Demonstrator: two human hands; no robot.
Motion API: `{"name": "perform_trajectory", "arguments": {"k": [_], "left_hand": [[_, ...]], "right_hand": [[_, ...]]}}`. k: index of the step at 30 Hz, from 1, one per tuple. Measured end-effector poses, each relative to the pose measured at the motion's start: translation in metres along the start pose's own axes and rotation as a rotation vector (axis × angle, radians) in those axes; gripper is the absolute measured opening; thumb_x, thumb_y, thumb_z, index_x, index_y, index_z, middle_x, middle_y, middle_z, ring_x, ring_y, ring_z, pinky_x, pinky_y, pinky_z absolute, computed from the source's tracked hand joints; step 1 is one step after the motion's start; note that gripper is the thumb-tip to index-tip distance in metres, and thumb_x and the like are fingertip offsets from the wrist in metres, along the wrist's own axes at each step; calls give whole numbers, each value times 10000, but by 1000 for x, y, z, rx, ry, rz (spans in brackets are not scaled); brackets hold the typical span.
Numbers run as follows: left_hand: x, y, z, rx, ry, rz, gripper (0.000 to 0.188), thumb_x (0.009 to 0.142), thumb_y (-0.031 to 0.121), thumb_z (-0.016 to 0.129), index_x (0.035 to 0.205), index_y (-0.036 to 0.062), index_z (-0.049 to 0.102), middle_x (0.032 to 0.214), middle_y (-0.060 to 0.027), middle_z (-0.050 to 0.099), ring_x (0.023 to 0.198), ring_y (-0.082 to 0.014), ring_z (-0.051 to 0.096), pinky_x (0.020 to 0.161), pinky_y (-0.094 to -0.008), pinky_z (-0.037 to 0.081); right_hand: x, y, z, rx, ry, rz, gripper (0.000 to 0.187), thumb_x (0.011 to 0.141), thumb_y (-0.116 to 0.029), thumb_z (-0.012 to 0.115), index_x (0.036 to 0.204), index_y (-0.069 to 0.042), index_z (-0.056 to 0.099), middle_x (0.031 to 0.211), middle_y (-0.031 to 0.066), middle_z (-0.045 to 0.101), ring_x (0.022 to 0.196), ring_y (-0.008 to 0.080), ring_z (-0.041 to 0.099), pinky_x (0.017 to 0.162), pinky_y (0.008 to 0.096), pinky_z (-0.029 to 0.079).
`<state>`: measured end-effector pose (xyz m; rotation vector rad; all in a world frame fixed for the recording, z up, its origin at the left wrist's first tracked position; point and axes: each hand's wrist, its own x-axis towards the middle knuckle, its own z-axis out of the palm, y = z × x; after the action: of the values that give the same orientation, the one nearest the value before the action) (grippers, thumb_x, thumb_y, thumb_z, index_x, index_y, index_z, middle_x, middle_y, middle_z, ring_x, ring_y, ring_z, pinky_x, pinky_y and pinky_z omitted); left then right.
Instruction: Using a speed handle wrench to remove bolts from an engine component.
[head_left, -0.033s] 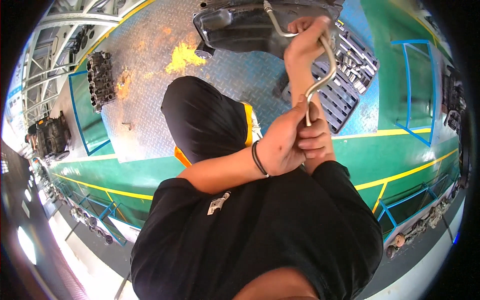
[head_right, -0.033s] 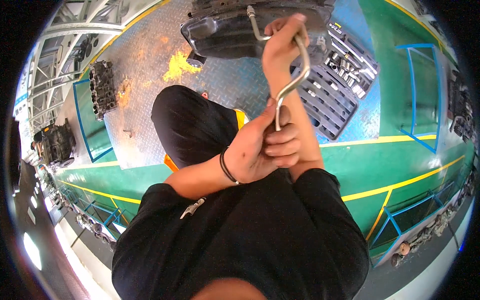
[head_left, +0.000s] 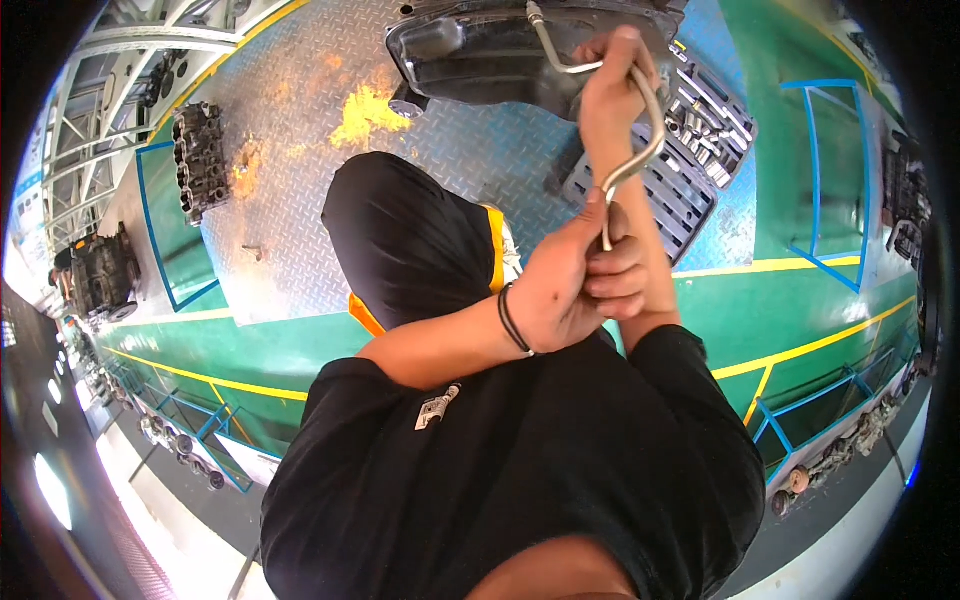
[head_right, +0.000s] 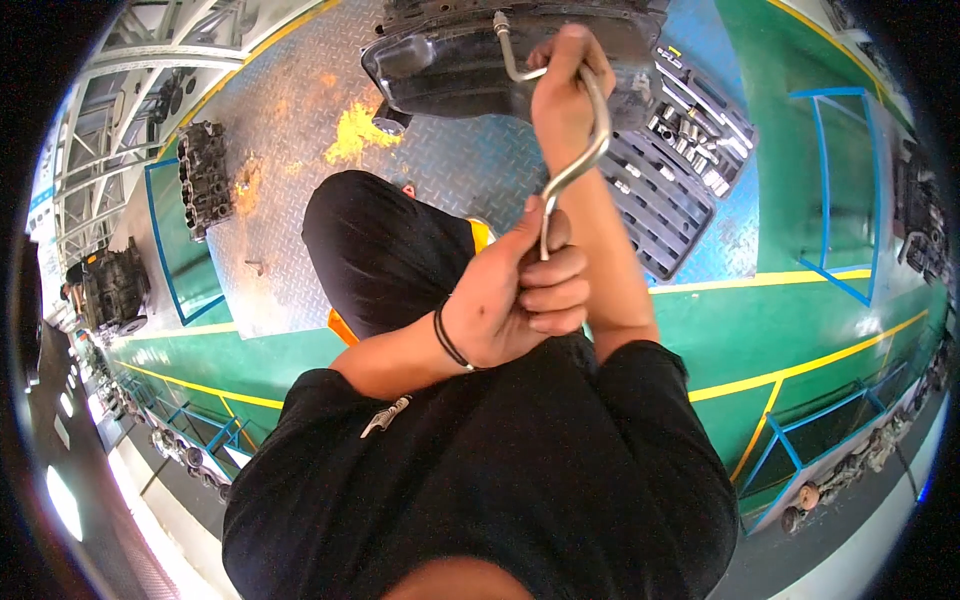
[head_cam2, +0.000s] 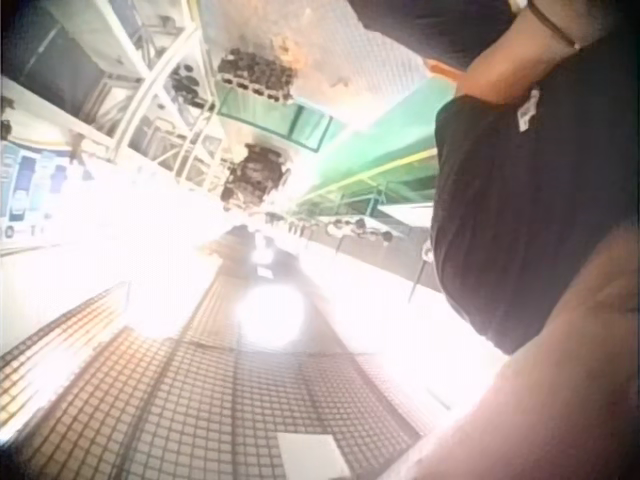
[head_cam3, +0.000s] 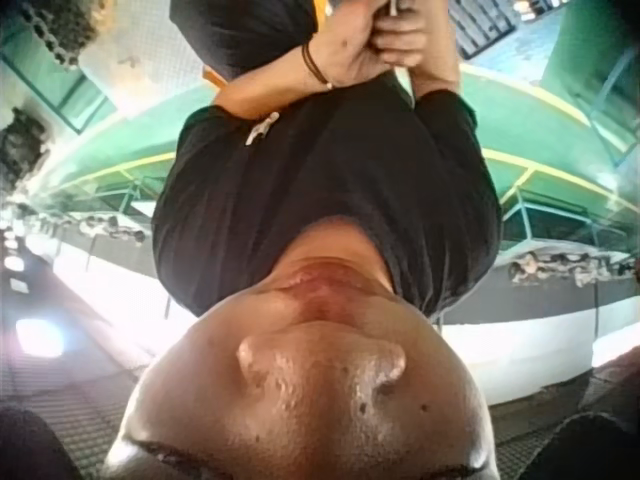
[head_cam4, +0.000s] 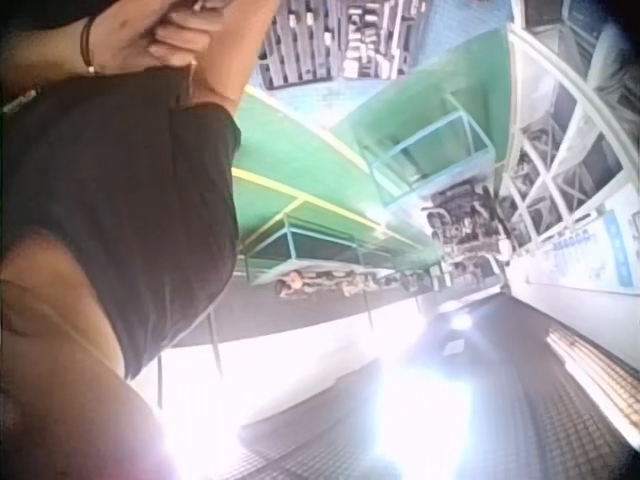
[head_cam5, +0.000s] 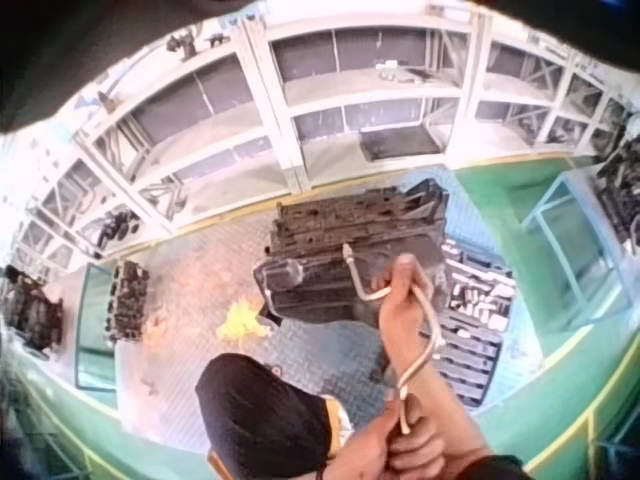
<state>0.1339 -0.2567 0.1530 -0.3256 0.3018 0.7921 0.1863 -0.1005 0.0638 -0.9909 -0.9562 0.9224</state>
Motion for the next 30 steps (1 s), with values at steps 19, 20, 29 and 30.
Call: {"name": "perform_trajectory", "arguments": {"k": [19,20,29,30], "left_hand": [[3,-8,-7,209,279,134,286,955,372,403,791,142,362,574,48,228,461,-71,208,409,-234,200],[6,-7,-4,202,243,126,287,955,371,404,786,143,360,576,51,219,461,-70,201,409,-232,190],[8,-5,-25,104,172,91,311,952,348,429,724,161,331,574,59,202,449,-60,176,397,-225,144],[0,1,-26,119,160,96,310,952,338,428,716,162,331,570,61,202,445,-58,175,394,-225,146]], "right_hand": [[-41,7,-51,-558,-768,1299,186,891,-133,493,741,-29,457,620,16,424,500,120,392,469,302,350],[-44,18,-43,-481,-814,1370,199,904,-147,477,743,-32,450,614,14,411,507,127,392,476,312,356],[7,-71,32,78,-881,1570,283,920,-147,434,654,-89,356,573,-12,329,490,107,312,470,280,319],[20,-81,23,128,-865,1538,273,921,-151,438,664,-92,367,570,-24,322,484,96,300,460,268,298]]}}
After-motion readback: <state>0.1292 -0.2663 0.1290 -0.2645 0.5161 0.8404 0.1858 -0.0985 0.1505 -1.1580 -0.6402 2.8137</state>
